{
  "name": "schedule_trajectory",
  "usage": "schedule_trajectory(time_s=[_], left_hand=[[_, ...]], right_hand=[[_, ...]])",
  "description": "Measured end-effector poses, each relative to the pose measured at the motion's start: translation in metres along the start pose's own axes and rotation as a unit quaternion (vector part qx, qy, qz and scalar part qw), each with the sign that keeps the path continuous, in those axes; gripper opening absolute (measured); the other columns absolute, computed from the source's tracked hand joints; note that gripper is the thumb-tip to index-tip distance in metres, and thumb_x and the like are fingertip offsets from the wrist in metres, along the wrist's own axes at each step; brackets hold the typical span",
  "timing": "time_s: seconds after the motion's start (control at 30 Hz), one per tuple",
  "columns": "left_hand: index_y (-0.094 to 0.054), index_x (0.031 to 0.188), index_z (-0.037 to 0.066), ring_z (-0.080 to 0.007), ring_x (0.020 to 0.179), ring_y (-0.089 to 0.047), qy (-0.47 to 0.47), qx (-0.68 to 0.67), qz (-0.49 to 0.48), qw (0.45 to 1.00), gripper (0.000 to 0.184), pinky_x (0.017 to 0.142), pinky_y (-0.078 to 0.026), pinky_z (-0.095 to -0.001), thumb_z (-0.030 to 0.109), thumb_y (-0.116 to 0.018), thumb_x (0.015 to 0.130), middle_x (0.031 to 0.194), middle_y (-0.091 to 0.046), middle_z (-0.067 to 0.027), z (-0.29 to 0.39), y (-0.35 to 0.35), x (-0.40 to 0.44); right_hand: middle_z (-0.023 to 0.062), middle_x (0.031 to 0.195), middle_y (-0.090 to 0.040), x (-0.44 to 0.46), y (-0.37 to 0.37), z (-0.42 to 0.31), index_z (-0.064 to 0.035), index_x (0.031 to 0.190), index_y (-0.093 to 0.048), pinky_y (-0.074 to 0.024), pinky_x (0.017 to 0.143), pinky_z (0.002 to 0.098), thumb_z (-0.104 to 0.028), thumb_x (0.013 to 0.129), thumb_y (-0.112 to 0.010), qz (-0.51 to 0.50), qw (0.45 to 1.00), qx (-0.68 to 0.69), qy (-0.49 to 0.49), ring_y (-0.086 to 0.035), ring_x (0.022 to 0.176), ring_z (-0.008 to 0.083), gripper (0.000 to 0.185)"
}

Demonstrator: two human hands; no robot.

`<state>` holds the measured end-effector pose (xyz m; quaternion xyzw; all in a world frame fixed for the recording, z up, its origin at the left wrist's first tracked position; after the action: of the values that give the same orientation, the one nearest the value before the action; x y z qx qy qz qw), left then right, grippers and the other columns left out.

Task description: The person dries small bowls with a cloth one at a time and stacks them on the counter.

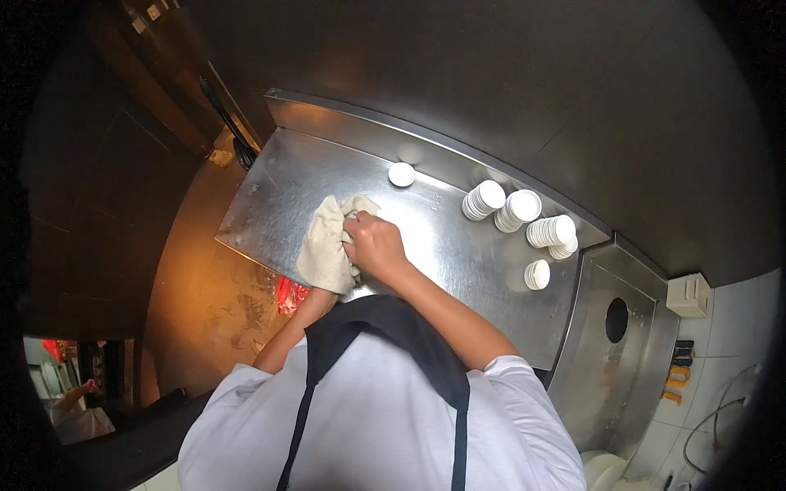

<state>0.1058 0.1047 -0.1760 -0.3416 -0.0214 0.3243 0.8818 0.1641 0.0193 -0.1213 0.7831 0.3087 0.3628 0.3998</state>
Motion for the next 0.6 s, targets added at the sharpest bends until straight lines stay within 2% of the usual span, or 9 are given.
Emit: schedule_trajectory(time_s=[0.07, 0.13, 0.2, 0.3, 0.33, 0.4, 0.47, 0.5, 0.6], left_hand=[[-0.067, 0.131, 0.003, -0.0150, 0.083, -0.071, 0.084, -0.018, -0.042, 0.995, 0.031, 0.069, -0.061, -0.0300, 0.024, -0.052, 0.114, 0.112, -0.072, -0.0106, 0.011, 0.001, 0.011], [-0.071, 0.124, 0.001, -0.0137, 0.077, -0.068, 0.045, 0.051, -0.032, 0.997, 0.034, 0.062, -0.056, -0.0284, 0.029, -0.055, 0.113, 0.108, -0.073, -0.0121, 0.018, 0.015, 0.020], [-0.073, 0.120, 0.001, -0.0171, 0.081, -0.070, -0.030, 0.151, -0.009, 0.988, 0.037, 0.067, -0.057, -0.0315, 0.032, -0.055, 0.113, 0.105, -0.073, -0.0123, 0.022, 0.028, 0.036], [-0.074, 0.117, 0.002, -0.0252, 0.081, -0.072, -0.122, 0.427, 0.096, 0.891, 0.039, 0.069, -0.059, -0.0396, 0.036, -0.055, 0.112, 0.098, -0.074, -0.0161, 0.035, 0.019, 0.029], [-0.073, 0.117, 0.002, -0.0273, 0.077, -0.073, -0.145, 0.534, 0.079, 0.830, 0.039, 0.064, -0.060, -0.0426, 0.037, -0.057, 0.111, 0.096, -0.073, -0.0176, 0.027, 0.021, 0.031], [-0.067, 0.132, 0.001, -0.0426, 0.093, -0.073, -0.133, 0.484, 0.040, 0.864, 0.040, 0.085, -0.059, -0.0481, 0.032, -0.056, 0.110, 0.114, -0.073, -0.0255, -0.006, 0.026, 0.038], [-0.063, 0.140, 0.003, -0.0420, 0.099, -0.072, -0.197, 0.544, -0.024, 0.815, 0.042, 0.091, -0.057, -0.0482, 0.030, -0.058, 0.108, 0.119, -0.072, -0.0259, -0.039, 0.045, 0.047], [-0.058, 0.145, 0.002, -0.0325, 0.102, -0.071, -0.215, 0.634, -0.037, 0.742, 0.047, 0.089, -0.057, -0.0450, 0.031, -0.056, 0.108, 0.119, -0.071, -0.0194, -0.028, 0.034, 0.037], [-0.061, 0.131, -0.001, -0.0249, 0.101, -0.070, -0.082, 0.395, -0.032, 0.915, 0.040, 0.088, -0.057, -0.0402, 0.031, -0.054, 0.108, 0.116, -0.069, -0.0150, -0.028, 0.042, 0.037]], right_hand=[[0.0167, 0.091, -0.072, 0.003, 0.000, 0.013, -0.0093, 0.095, -0.077, -0.0576, 0.074, 0.0483, -0.029, 0.079, -0.078, -0.064, 0.997, 0.048, -0.018, -0.072, 0.083, 0.0376, 0.025], [0.0198, 0.091, -0.078, -0.003, 0.004, 0.029, -0.0099, 0.102, -0.083, -0.0590, 0.085, 0.0488, -0.040, 0.081, -0.081, -0.218, 0.972, 0.053, -0.073, -0.075, 0.091, 0.0382, 0.036], [0.0194, 0.093, -0.078, -0.018, 0.000, 0.049, -0.0096, 0.113, -0.082, -0.0583, 0.087, 0.0487, -0.047, 0.085, -0.081, -0.244, 0.956, 0.130, -0.098, -0.076, 0.091, 0.0363, 0.047], [0.0120, 0.094, -0.080, -0.023, -0.006, 0.067, -0.0057, 0.119, -0.079, -0.0584, 0.077, 0.0430, -0.049, 0.088, -0.083, 0.051, 0.990, 0.105, -0.083, -0.076, 0.080, 0.0315, 0.053], [0.0146, 0.095, -0.080, -0.020, -0.006, 0.063, -0.0052, 0.121, -0.077, -0.0584, 0.077, 0.0435, -0.047, 0.090, -0.082, 0.016, 0.981, 0.147, -0.124, -0.076, 0.082, 0.0329, 0.052], [0.0197, 0.096, -0.079, -0.012, 0.000, 0.049, -0.0043, 0.125, -0.075, -0.0585, 0.078, 0.0444, -0.042, 0.093, -0.078, -0.049, 0.949, 0.231, -0.207, -0.077, 0.086, 0.0357, 0.050], [0.0160, 0.086, -0.076, -0.016, -0.026, 0.075, -0.0016, 0.117, -0.076, -0.0567, 0.071, 0.0397, -0.026, 0.095, -0.072, 0.019, 0.951, 0.226, -0.209, -0.073, 0.075, 0.0284, 0.033], [0.0125, 0.080, -0.074, -0.018, -0.039, 0.094, -0.0008, 0.114, -0.076, -0.0553, 0.067, 0.0370, -0.021, 0.095, -0.070, 0.055, 0.948, 0.230, -0.214, -0.070, 0.070, 0.0215, 0.028], [0.0070, 0.072, -0.071, -0.016, -0.095, 0.184, 0.0006, 0.098, -0.074, -0.0509, 0.054, 0.0326, -0.012, 0.094, -0.064, 0.107, 0.908, 0.270, -0.301, -0.063, 0.057, 0.0127, 0.017]])
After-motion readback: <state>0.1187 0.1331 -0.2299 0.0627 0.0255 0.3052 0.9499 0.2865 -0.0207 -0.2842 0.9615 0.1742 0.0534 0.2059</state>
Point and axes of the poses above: each hand's wrist, its own x-axis towards the middle knuckle, its own y-axis out of the back of the hand, z = x × y, the point moved 5 cm from there along x, towards the middle knuckle
